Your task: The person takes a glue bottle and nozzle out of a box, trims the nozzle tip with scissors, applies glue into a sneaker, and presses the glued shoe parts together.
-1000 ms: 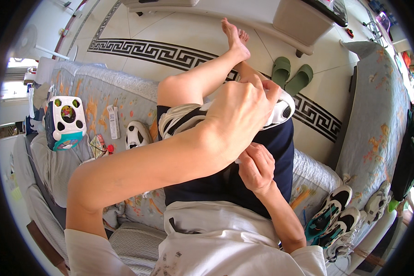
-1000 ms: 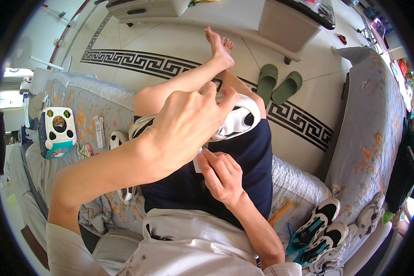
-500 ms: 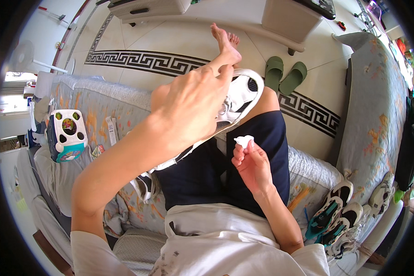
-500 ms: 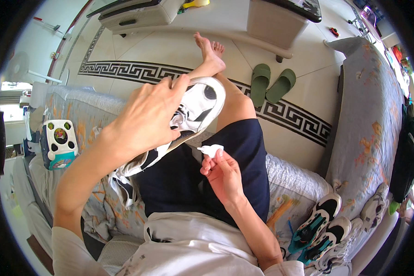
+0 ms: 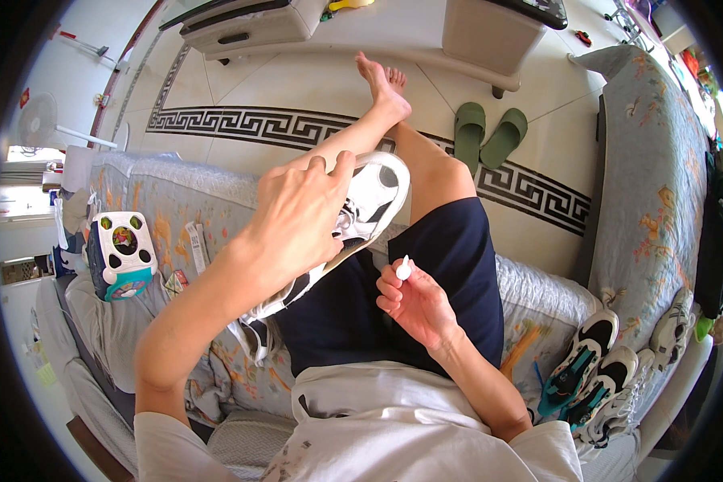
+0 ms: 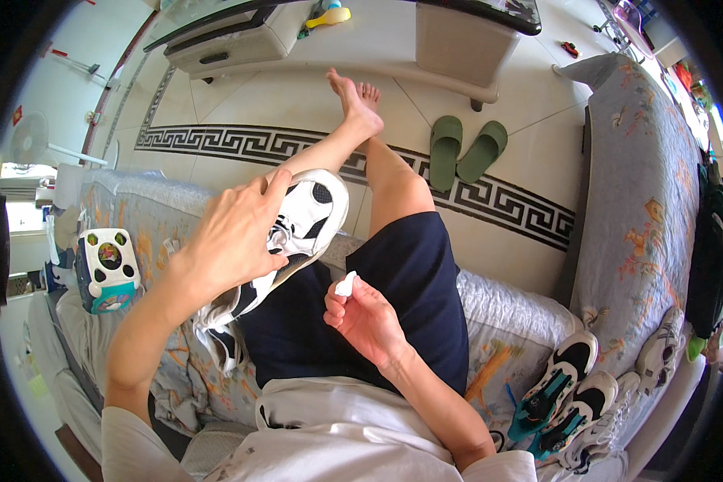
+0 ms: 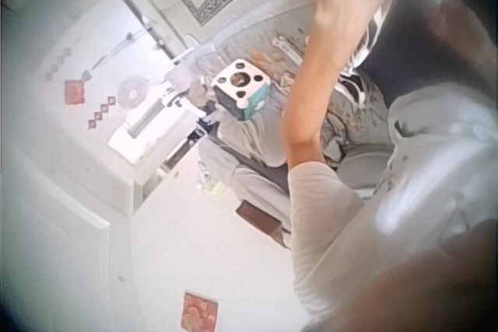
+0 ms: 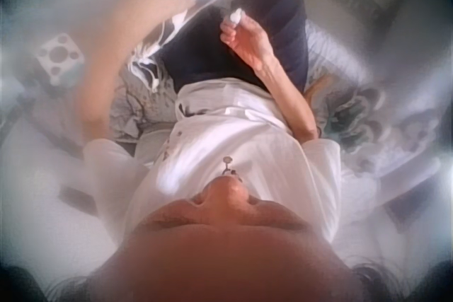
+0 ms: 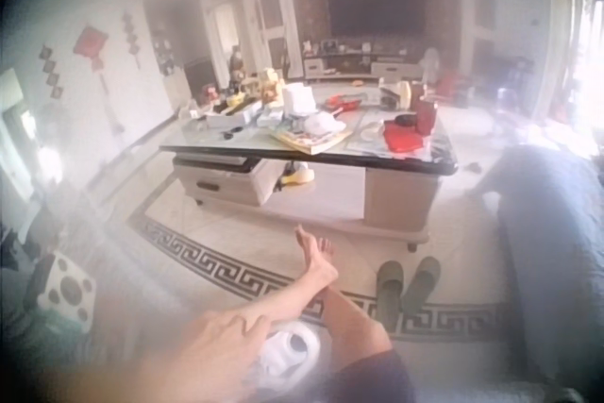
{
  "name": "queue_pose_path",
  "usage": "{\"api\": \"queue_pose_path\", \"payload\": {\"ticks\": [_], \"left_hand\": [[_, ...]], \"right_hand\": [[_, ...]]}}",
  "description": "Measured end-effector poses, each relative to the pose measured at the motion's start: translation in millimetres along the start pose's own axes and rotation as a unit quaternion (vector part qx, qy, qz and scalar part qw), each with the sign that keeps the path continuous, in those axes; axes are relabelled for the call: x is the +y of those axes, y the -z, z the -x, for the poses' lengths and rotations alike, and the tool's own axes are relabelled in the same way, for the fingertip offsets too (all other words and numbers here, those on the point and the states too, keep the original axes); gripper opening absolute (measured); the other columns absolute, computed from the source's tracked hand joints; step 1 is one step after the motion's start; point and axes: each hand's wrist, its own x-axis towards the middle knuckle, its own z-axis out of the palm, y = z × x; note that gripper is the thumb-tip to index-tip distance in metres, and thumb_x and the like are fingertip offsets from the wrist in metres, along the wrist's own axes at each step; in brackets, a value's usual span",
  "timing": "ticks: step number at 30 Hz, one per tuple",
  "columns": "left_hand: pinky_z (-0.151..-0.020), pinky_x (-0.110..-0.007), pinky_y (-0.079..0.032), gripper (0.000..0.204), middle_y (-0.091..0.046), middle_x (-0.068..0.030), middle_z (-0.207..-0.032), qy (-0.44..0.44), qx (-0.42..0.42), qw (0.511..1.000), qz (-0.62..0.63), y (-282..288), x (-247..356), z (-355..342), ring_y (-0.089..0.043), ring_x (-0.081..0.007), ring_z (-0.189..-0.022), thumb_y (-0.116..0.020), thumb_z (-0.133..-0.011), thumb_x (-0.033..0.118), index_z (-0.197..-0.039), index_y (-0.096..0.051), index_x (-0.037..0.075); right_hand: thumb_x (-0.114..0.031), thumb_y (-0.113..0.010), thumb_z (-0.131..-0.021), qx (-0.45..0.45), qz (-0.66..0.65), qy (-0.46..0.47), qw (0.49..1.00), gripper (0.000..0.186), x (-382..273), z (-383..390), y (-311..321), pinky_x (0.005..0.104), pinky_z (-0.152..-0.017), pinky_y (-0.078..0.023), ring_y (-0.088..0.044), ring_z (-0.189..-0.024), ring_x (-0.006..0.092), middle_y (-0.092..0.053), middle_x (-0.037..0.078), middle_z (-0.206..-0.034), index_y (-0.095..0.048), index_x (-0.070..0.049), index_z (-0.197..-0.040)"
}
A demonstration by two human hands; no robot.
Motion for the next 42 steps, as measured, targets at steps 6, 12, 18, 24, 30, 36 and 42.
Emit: {"api": "queue_pose_path", "payload": {"ticks": [6, 12, 18, 24, 30, 36, 42], "left_hand": [[-0.081, -0.047, -0.049, 0.082, -0.058, -0.0290, -0.100, 0.021, 0.004, 1.000, 0.007, -7.1, -6.4, 3.9, -0.059, -0.0453, -0.092, -0.083, -0.058, 0.015, -0.123, -0.037, -0.005], [-0.091, -0.044, -0.046, 0.088, -0.057, -0.0297, -0.108, 0.135, -0.029, 0.988, 0.067, -24.3, -36.2, 10.3, -0.057, -0.0436, -0.101, -0.085, -0.058, 0.023, -0.126, -0.036, -0.007], [-0.104, -0.040, -0.039, 0.104, -0.041, -0.0312, -0.131, 0.198, -0.019, 0.972, 0.124, -40.3, -67.6, 26.2, -0.045, -0.0398, -0.123, -0.086, -0.058, 0.032, -0.132, -0.030, -0.014], [-0.102, -0.041, -0.039, 0.100, -0.042, -0.0249, -0.133, 0.149, 0.111, 0.966, 0.182, -40.9, -63.5, 43.8, -0.046, -0.0390, -0.121, -0.084, -0.062, 0.029, -0.138, -0.029, -0.005], [-0.096, -0.043, -0.042, 0.080, -0.045, -0.0224, -0.128, 0.083, 0.212, 0.963, 0.144, -46.4, -55.5, 55.7, -0.049, -0.0396, -0.113, -0.080, -0.068, 0.027, -0.132, -0.040, -0.002], [-0.099, -0.044, -0.038, 0.077, -0.042, -0.0191, -0.131, 0.098, 0.221, 0.957, 0.160, -60.6, -44.1, 79.4, -0.044, -0.0381, -0.117, -0.079, -0.069, 0.025, -0.131, -0.041, 0.000], [-0.099, -0.043, -0.038, 0.071, -0.042, -0.0196, -0.130, 0.127, 0.262, 0.935, 0.204, -80.3, -45.9, 89.7, -0.045, -0.0381, -0.117, -0.076, -0.072, 0.019, -0.131, -0.041, 0.001]], "right_hand": [[-0.024, -0.054, -0.095, -0.002, 0.071, 0.022, 0.997, 0.019, 1.9, -0.8, 1.4, 0.0255, -0.062, -0.040, -0.045, -0.069, 0.0131, -0.051, 0.003, -0.079, -0.056, -0.005, -0.091], [-0.016, -0.056, -0.094, 0.032, 0.155, 0.047, 0.986, 0.018, 2.9, -0.2, 4.8, 0.0267, -0.072, -0.048, -0.059, -0.073, 0.0122, -0.066, 0.006, -0.087, -0.064, -0.002, -0.102], [-0.012, -0.057, -0.093, 0.043, 0.197, 0.055, 0.978, 0.018, 6.3, -3.0, 1.0, 0.0263, -0.070, -0.050, -0.060, -0.072, 0.0129, -0.067, 0.008, -0.087, -0.062, -0.001, -0.107], [-0.011, -0.055, -0.094, 0.036, 0.201, 0.058, 0.977, 0.023, 10.3, -7.6, -0.6, 0.0266, -0.069, -0.051, -0.061, -0.072, 0.0145, -0.067, 0.009, -0.086, -0.054, -0.002, -0.116], [-0.013, -0.053, -0.096, 0.012, 0.152, 0.034, 0.988, 0.016, 12.0, -13.0, -1.9, 0.0280, -0.071, -0.051, -0.062, -0.074, 0.0168, -0.066, 0.011, -0.089, -0.053, -0.003, -0.108], [-0.012, -0.053, -0.095, 0.030, 0.173, 0.058, 0.983, 0.011, 8.9, -18.2, -34.5, 0.0310, -0.077, -0.051, -0.063, -0.085, 0.0189, -0.065, 0.012, -0.098, -0.054, -0.005, -0.104], [-0.008, -0.063, -0.089, 0.019, 0.234, 0.177, 0.956, 0.007, -20.5, -32.0, -55.1, 0.0249, -0.073, -0.046, -0.057, -0.075, 0.0114, -0.063, 0.003, -0.085, -0.063, -0.004, -0.095]]}}
